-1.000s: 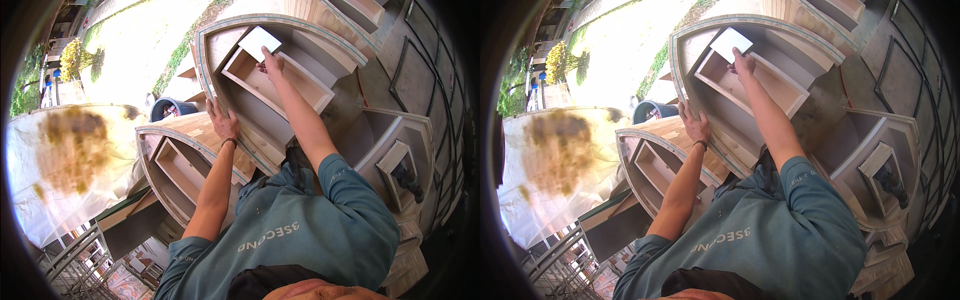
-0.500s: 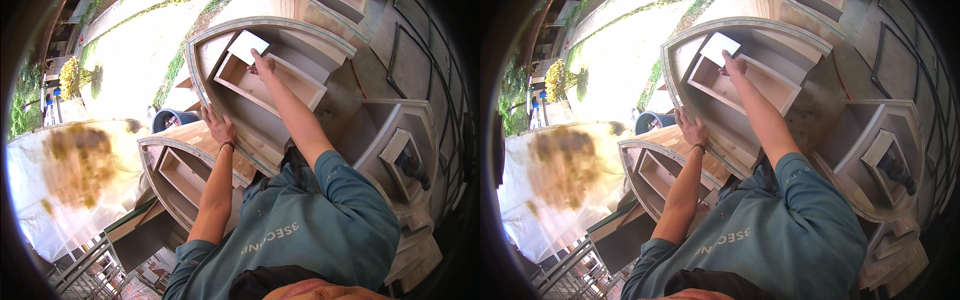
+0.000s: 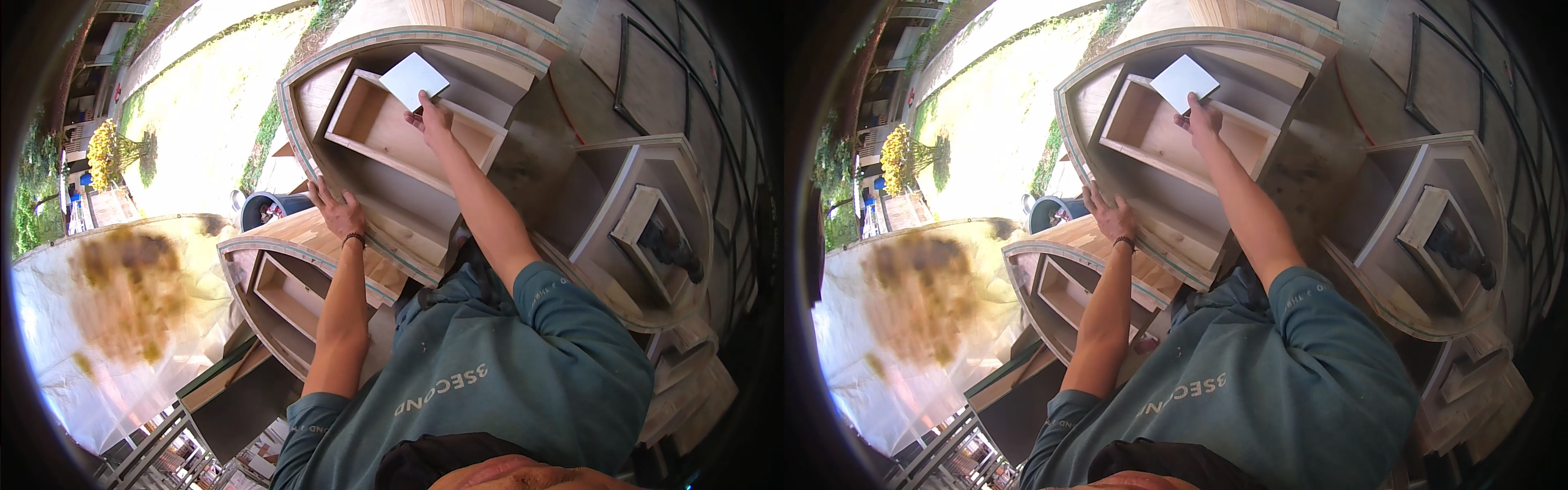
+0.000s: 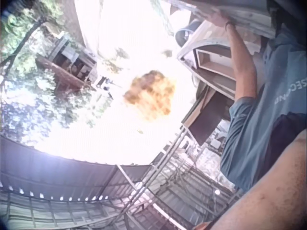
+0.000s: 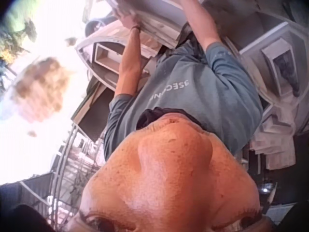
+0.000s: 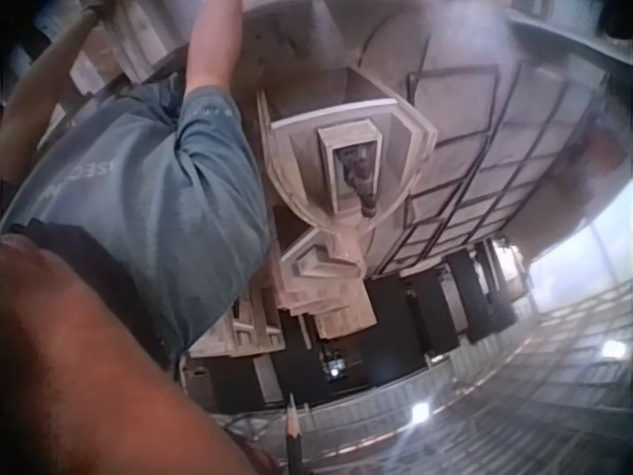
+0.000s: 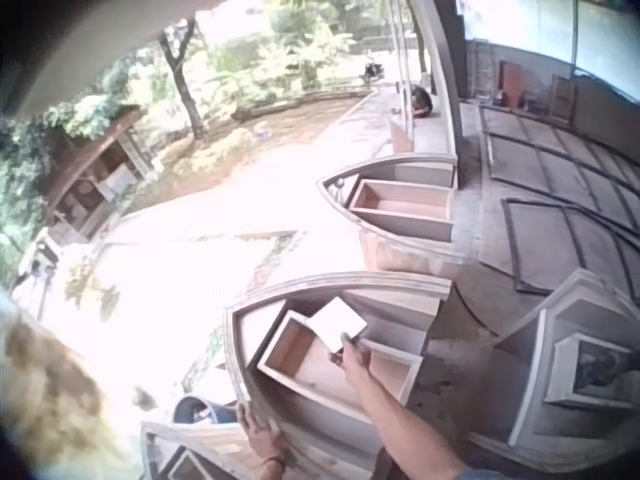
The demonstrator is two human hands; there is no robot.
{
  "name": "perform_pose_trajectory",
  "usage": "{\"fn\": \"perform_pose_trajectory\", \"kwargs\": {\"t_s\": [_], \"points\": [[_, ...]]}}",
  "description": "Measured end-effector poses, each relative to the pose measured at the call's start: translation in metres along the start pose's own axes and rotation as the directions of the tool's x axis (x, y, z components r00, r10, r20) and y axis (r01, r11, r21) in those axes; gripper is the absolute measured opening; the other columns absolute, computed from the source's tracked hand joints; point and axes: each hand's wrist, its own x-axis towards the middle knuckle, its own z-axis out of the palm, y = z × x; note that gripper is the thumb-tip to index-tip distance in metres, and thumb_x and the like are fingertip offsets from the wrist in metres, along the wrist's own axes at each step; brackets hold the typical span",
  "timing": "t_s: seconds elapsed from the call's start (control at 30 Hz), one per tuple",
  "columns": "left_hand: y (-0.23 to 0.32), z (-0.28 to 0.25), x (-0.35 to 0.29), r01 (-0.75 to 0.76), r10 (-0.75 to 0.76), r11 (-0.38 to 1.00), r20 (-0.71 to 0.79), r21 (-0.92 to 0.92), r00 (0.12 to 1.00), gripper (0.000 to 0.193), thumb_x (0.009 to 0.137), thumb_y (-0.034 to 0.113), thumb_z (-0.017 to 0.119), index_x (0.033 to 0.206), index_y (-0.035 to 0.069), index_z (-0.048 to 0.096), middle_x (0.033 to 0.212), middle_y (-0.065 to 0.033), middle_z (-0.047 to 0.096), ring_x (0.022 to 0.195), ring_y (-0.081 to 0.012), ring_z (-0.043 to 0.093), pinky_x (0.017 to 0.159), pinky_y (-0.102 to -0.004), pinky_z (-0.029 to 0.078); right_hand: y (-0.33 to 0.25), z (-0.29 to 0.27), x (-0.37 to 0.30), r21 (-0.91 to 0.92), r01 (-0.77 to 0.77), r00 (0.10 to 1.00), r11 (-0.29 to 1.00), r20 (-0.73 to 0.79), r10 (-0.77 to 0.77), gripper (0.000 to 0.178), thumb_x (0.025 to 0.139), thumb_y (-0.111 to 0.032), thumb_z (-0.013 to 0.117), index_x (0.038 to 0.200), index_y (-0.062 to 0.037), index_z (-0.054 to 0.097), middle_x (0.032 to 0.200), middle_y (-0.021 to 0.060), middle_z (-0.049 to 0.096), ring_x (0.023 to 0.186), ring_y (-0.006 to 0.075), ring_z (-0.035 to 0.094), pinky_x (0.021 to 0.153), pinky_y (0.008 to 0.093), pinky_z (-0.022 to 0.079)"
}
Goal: The person uses a cordless drill to fasten screws into a wooden drawer frame, securing the side panels. After drilling, they place the drawer into a larger cabinet structure and test the fit by sliding it in and out. They then retrieve a small white square piece and place it inside the drawer.
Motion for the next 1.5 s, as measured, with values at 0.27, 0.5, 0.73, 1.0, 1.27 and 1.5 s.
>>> {"fn": "perform_pose_trajectory", "kwargs": {"t_s": [0.27, 0.5, 0.73, 1.0, 1.27, 1.5], "points": [[0.004, 0.001, -0.003, 0.024, -0.024, 1.000, -0.011, 0.018, 1.000, 0.066, 0.088, 0.016, 0.058, 0.151, 0.013, 0.042, 0.160, -0.0180, 0.029, 0.143, -0.0369, 0.039, 0.112, -0.0458, 0.041, -0.015, -0.044, -0.023, 0.254, 0.025, 0.997, 0.967, -0.076, -0.005, 0.018, 0.096, -0.005, 0.067, 0.108, 0.0060, 0.063, 0.102, 0.0130, 0.062, 0.081, 0.0214, 0.064, 0.073, 0.0309, 0.065], [-0.002, 0.003, -0.003, -0.025, 0.025, 0.999, -0.004, 0.027, 1.000, 0.064, 0.090, 0.019, 0.057, 0.152, 0.011, 0.041, 0.159, -0.0181, 0.030, 0.143, -0.0367, 0.039, 0.112, -0.0451, 0.040, -0.009, -0.068, -0.020, 0.302, 0.092, 0.995, 0.949, -0.066, -0.076, 0.019, 0.094, -0.002, 0.069, 0.109, 0.0088, 0.064, 0.105, 0.0130, 0.065, 0.084, 0.0203, 0.064, 0.078, 0.0311, 0.064], [-0.002, 0.002, -0.003, -0.033, 0.033, 0.999, 0.012, 0.032, 0.999, 0.063, 0.092, 0.021, 0.056, 0.152, 0.009, 0.041, 0.159, -0.0198, 0.028, 0.145, -0.0354, 0.036, 0.111, -0.0443, 0.041, -0.007, -0.062, -0.021, 0.296, 0.131, 0.987, 0.946, -0.128, -0.097, 0.012, 0.094, -0.001, 0.069, 0.102, 0.0077, 0.066, 0.099, 0.0118, 0.066, 0.078, 0.0190, 0.065, 0.071, 0.0295, 0.065], [-0.001, 0.001, -0.006, -0.039, 0.039, 0.999, 0.011, 0.015, 0.999, 0.064, 0.091, 0.019, 0.058, 0.151, 0.008, 0.041, 0.158, -0.0199, 0.029, 0.144, -0.0364, 0.037, 0.111, -0.0451, 0.040, -0.004, -0.062, -0.018, 0.247, 0.168, 0.980, 0.954, -0.144, -0.135, 0.013, 0.094, -0.003, 0.069, 0.100, 0.0084, 0.067, 0.098, 0.0115, 0.067, 0.074, 0.0183, 0.065, 0.066, 0.0281, 0.064], [-0.004, -0.003, -0.007, -0.045, 0.045, 0.999, 0.032, -0.025, 0.998, 0.065, 0.091, 0.020, 0.055, 0.153, 0.009, 0.039, 0.160, -0.0177, 0.028, 0.144, -0.0366, 0.038, 0.115, -0.0425, 0.038, -0.011, -0.066, -0.031, 0.060, 0.202, 0.974, 0.978, -0.118, -0.194, 0.017, 0.096, -0.010, 0.069, 0.101, 0.0066, 0.068, 0.089, 0.0092, 0.069, 0.068, 0.0148, 0.066, 0.060, 0.0270, 0.060], [-0.025, 0.004, -0.001, -0.082, 0.082, 0.996, 0.005, -0.031, 0.997, 0.069, 0.090, 0.026, 0.055, 0.155, 0.009, 0.037, 0.162, -0.0197, 0.026, 0.142, -0.0385, 0.039, 0.114, -0.0453, 0.039, 0.001, -0.103, -0.118, 0.048, 0.201, 0.979, 0.978, 0.011, -0.202, 0.024, 0.101, -0.019, 0.061, 0.106, 0.0039, 0.066, 0.094, 0.0078, 0.069, 0.074, 0.0149, 0.069, 0.062, 0.0300, 0.058]]}}
